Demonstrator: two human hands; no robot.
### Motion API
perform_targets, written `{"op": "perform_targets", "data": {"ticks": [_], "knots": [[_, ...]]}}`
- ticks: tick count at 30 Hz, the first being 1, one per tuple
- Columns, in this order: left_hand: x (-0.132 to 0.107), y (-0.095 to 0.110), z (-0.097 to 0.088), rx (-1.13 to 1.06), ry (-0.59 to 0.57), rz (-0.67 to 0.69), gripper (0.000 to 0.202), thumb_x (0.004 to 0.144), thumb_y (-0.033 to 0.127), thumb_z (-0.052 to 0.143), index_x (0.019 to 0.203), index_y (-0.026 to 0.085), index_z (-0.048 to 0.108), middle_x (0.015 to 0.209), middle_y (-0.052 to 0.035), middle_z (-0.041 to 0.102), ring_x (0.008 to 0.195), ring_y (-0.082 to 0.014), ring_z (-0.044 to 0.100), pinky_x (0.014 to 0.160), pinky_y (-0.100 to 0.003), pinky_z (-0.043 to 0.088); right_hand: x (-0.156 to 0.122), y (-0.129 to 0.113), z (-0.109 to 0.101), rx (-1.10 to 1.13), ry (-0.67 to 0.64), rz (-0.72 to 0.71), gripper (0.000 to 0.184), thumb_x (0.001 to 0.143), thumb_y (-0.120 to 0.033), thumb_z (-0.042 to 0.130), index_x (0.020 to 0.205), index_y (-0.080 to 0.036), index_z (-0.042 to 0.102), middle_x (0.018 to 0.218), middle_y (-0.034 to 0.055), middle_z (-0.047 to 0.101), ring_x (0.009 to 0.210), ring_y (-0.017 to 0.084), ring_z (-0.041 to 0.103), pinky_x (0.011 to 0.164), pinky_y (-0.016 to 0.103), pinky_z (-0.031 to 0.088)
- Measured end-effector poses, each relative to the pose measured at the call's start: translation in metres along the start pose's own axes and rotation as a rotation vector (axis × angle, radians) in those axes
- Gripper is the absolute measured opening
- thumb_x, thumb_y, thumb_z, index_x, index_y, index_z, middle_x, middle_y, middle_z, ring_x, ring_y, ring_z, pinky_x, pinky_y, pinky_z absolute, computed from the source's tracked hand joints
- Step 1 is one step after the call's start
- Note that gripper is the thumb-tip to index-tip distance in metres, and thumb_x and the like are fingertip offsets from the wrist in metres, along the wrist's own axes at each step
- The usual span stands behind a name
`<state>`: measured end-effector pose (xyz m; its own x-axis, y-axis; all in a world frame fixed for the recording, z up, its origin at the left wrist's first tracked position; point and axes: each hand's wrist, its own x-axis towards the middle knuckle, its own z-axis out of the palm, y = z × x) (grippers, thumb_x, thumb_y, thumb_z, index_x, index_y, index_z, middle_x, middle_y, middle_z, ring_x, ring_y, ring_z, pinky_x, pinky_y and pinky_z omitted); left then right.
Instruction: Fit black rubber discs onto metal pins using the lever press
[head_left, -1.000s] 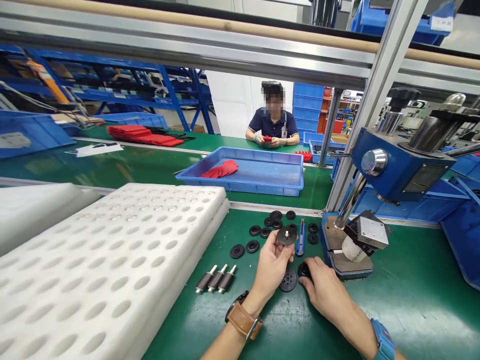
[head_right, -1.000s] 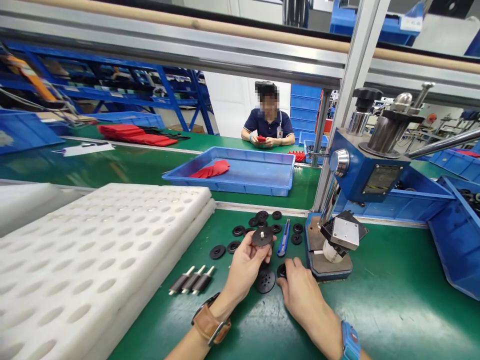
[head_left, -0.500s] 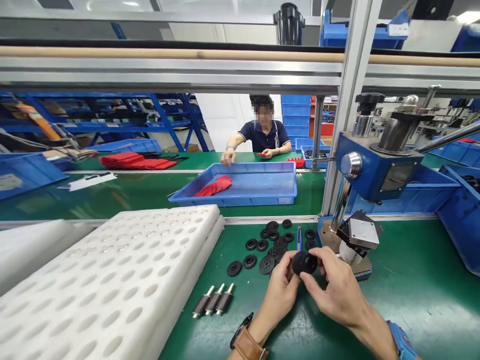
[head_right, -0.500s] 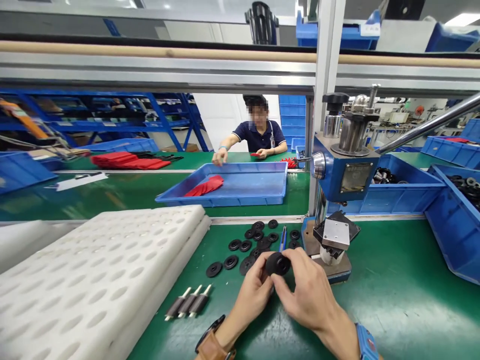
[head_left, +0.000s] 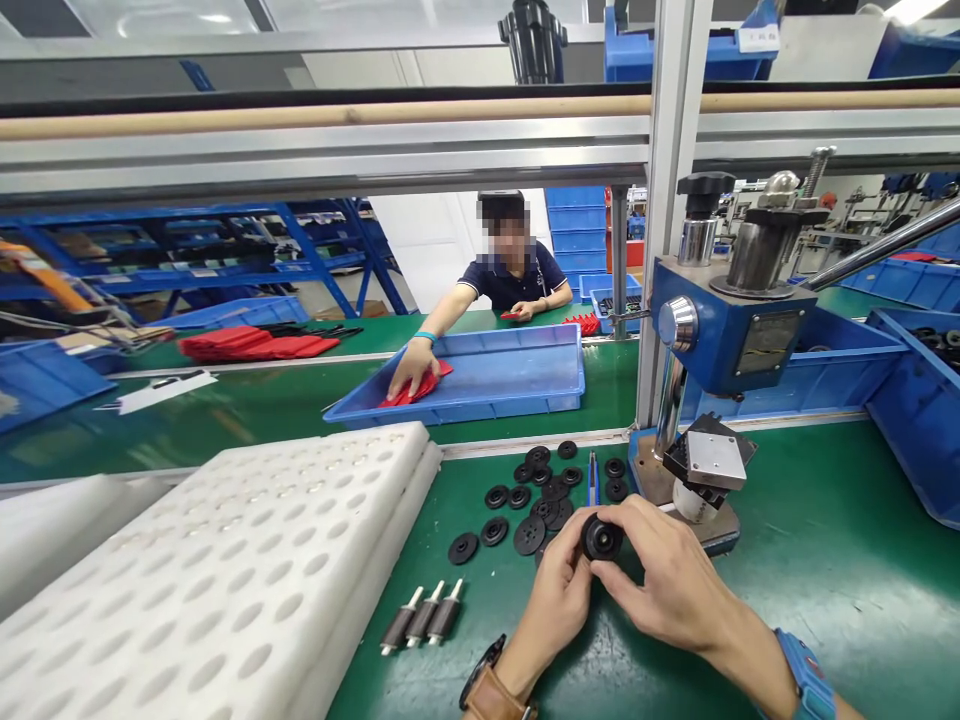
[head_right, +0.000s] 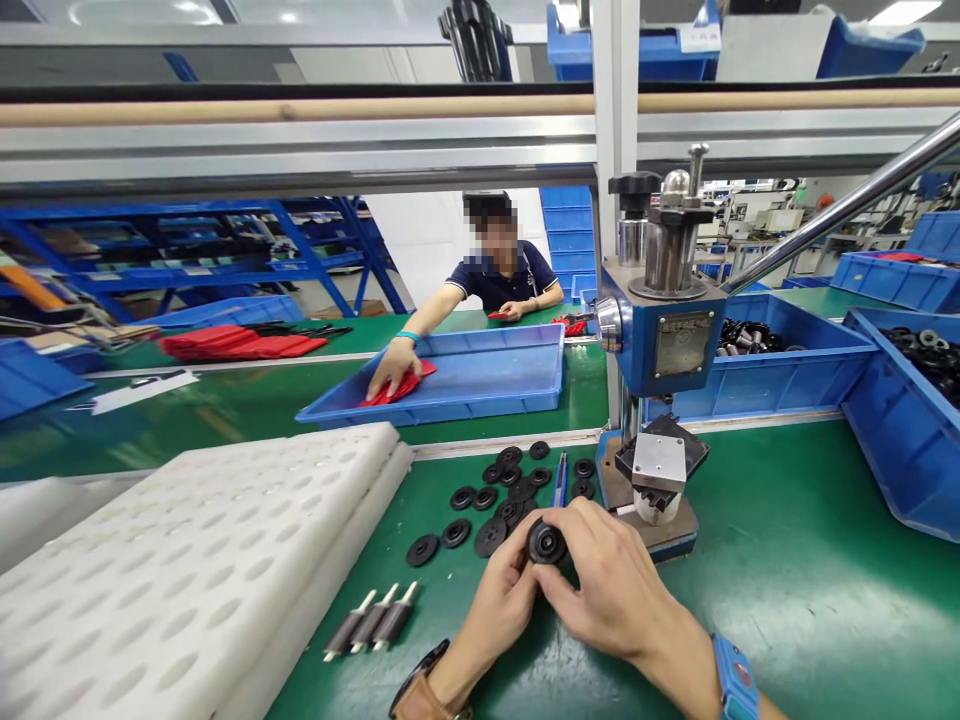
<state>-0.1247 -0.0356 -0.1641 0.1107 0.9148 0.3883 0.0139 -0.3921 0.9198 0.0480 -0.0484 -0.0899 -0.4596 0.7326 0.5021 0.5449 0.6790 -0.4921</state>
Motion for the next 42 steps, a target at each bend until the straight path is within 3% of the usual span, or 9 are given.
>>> {"op": "perform_targets", "data": {"ticks": [6, 15, 26, 30, 35, 42], "knots": [[0.003, 0.009, -0.001, 0.044, -0.011, 0.014, 0.032, 0.095, 0.029, 0.056, 0.122, 0.02, 0.069, 0.121, -0.0128, 0.07, 0.114, -0.0284, 0.065, 0.103, -0.045, 0.05, 0.0, 0.001, -0.002, 0.019, 0.009, -0.026, 0.031, 0.093, -0.019, 0.06, 0.124, -0.022, 0.053, 0.103, 0.0063, 0.061, 0.091, 0.022, 0.061, 0.077, 0.033, 0.052], [0.009, 0.023, -0.004, 0.153, -0.052, 0.126, 0.029, 0.099, 0.024, 0.05, 0.117, 0.021, 0.072, 0.111, -0.0109, 0.07, 0.1, -0.0253, 0.064, 0.087, -0.036, 0.052, -0.001, 0.006, 0.001, 0.068, 0.029, -0.037, 0.029, 0.096, -0.019, 0.062, 0.123, -0.021, 0.053, 0.095, 0.005, 0.061, 0.087, 0.021, 0.061, 0.075, 0.032, 0.051], [0.007, 0.022, -0.012, 0.171, -0.145, 0.107, 0.028, 0.098, 0.022, 0.049, 0.117, 0.02, 0.069, 0.115, -0.0106, 0.067, 0.109, -0.0265, 0.061, 0.096, -0.038, 0.049, -0.003, 0.001, 0.001, 0.031, -0.007, -0.057, 0.028, 0.096, -0.019, 0.059, 0.124, -0.02, 0.054, 0.099, 0.0062, 0.063, 0.088, 0.022, 0.058, 0.073, 0.033, 0.048], [0.006, 0.018, -0.015, 0.187, -0.132, 0.07, 0.025, 0.1, 0.024, 0.047, 0.122, 0.022, 0.06, 0.109, -0.0089, 0.066, 0.101, -0.0238, 0.063, 0.09, -0.036, 0.051, 0.0, 0.003, -0.005, 0.167, -0.022, 0.033, 0.025, 0.094, -0.019, 0.061, 0.118, -0.02, 0.057, 0.095, 0.0035, 0.062, 0.084, 0.018, 0.057, 0.074, 0.03, 0.046], [0.004, 0.018, -0.017, 0.341, -0.112, 0.09, 0.017, 0.099, 0.024, 0.047, 0.115, 0.021, 0.053, 0.1, -0.0064, 0.064, 0.088, -0.0213, 0.063, 0.08, -0.034, 0.051, 0.005, 0.013, -0.01, 0.43, -0.135, 0.308, 0.021, 0.092, -0.028, 0.066, 0.11, -0.021, 0.059, 0.073, -0.0049, 0.053, 0.064, 0.011, 0.046, 0.058, 0.024, 0.036], [0.004, 0.031, -0.017, 0.531, -0.166, 0.215, 0.014, 0.099, 0.019, 0.043, 0.111, 0.021, 0.051, 0.098, -0.0073, 0.065, 0.087, -0.0219, 0.064, 0.077, -0.033, 0.049, 0.002, 0.035, 0.006, 0.771, -0.183, 0.393, 0.042, 0.084, -0.052, 0.075, 0.102, -0.021, 0.054, 0.079, -0.0035, 0.053, 0.067, 0.011, 0.045, 0.06, 0.023, 0.038]]}}
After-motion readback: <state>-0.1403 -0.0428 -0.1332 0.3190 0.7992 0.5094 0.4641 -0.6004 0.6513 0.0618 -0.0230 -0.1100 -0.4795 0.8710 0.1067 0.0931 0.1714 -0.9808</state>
